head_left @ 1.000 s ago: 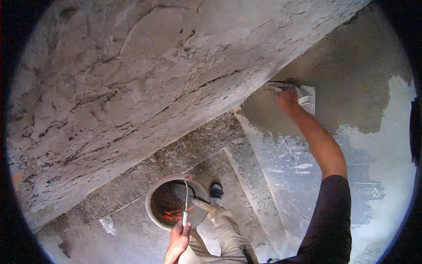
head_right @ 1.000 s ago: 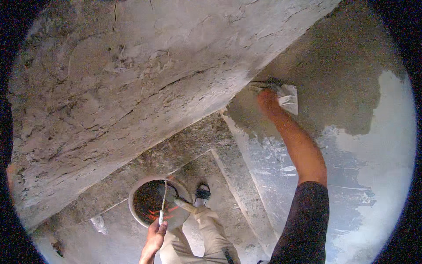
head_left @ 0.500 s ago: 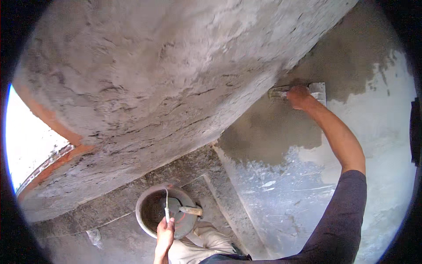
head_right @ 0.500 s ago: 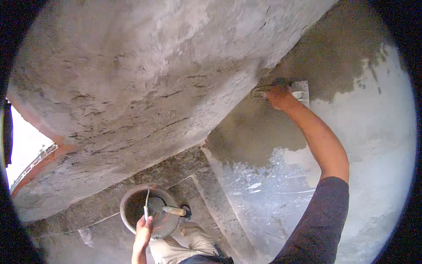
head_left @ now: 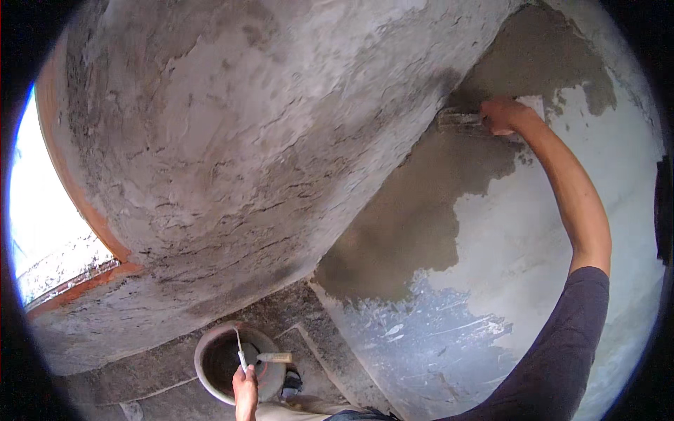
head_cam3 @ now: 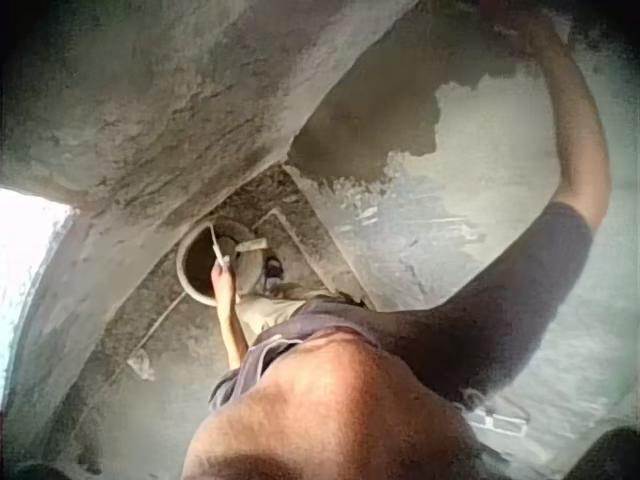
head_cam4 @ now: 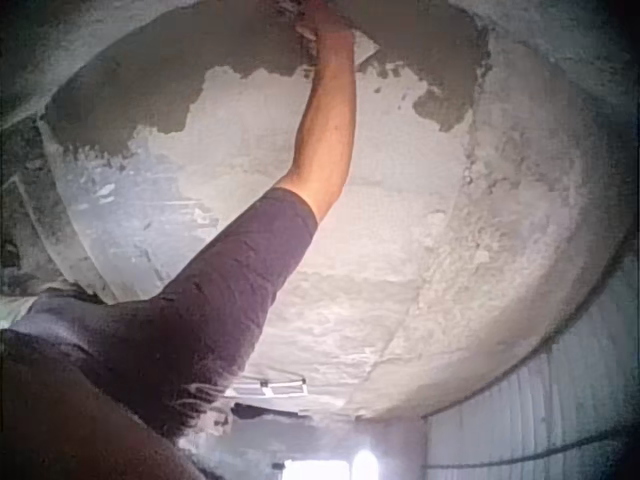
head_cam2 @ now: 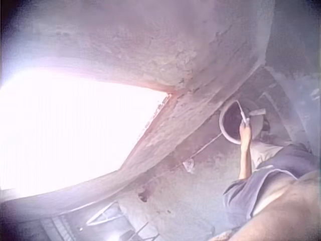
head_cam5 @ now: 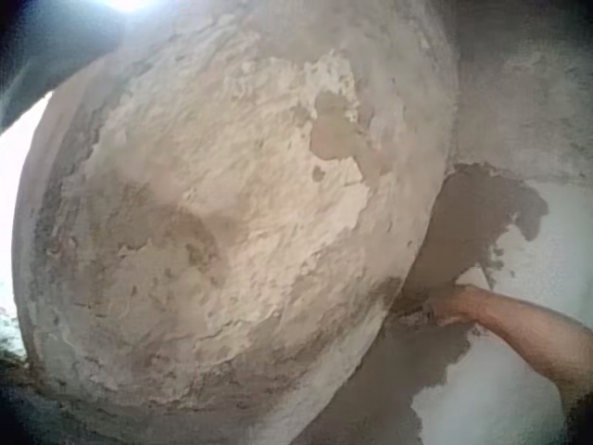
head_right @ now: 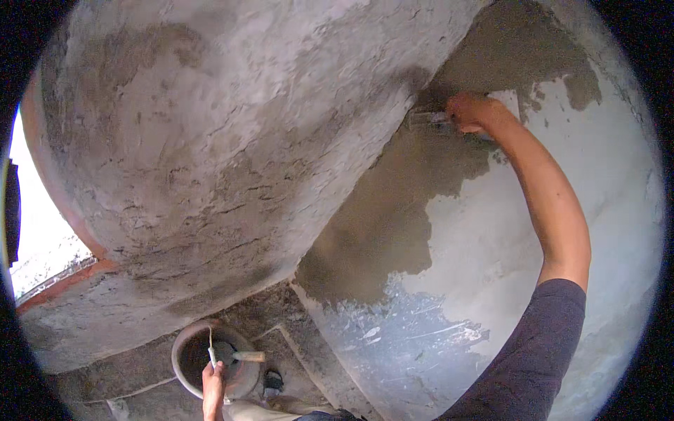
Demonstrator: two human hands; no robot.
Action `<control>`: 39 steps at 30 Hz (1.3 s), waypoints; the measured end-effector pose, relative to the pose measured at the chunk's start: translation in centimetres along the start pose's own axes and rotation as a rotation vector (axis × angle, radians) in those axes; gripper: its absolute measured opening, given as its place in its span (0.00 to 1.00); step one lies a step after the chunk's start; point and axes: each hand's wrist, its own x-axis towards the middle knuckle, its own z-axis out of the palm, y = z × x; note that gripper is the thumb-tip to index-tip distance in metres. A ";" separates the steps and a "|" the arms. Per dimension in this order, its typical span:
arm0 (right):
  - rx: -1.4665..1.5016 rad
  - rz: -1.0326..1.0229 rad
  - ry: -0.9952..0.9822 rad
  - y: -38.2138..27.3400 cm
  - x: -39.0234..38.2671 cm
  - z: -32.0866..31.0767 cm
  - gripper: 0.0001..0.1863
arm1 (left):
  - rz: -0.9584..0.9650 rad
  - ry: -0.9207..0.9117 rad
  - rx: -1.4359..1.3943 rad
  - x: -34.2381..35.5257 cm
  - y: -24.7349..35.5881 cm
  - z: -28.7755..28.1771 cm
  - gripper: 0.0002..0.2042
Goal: The person scoops plaster from a bucket onto a float using a trowel, then applies and spreads the plaster onto the wall using the float while holding the bucket.
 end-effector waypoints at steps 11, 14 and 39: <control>-0.003 0.459 0.363 14.9 -8.3 -8.3 0.12 | 0.057 0.077 -0.094 0.2 -2.5 0.6 0.10; 0.018 0.457 0.633 17.2 -10.8 -8.8 0.13 | 0.053 0.061 -0.180 0.7 -3.5 1.1 0.12; 1.675 -0.487 0.124 -44.8 -21.5 11.7 0.19 | 0.164 0.303 0.147 -10.7 7.0 -2.8 0.17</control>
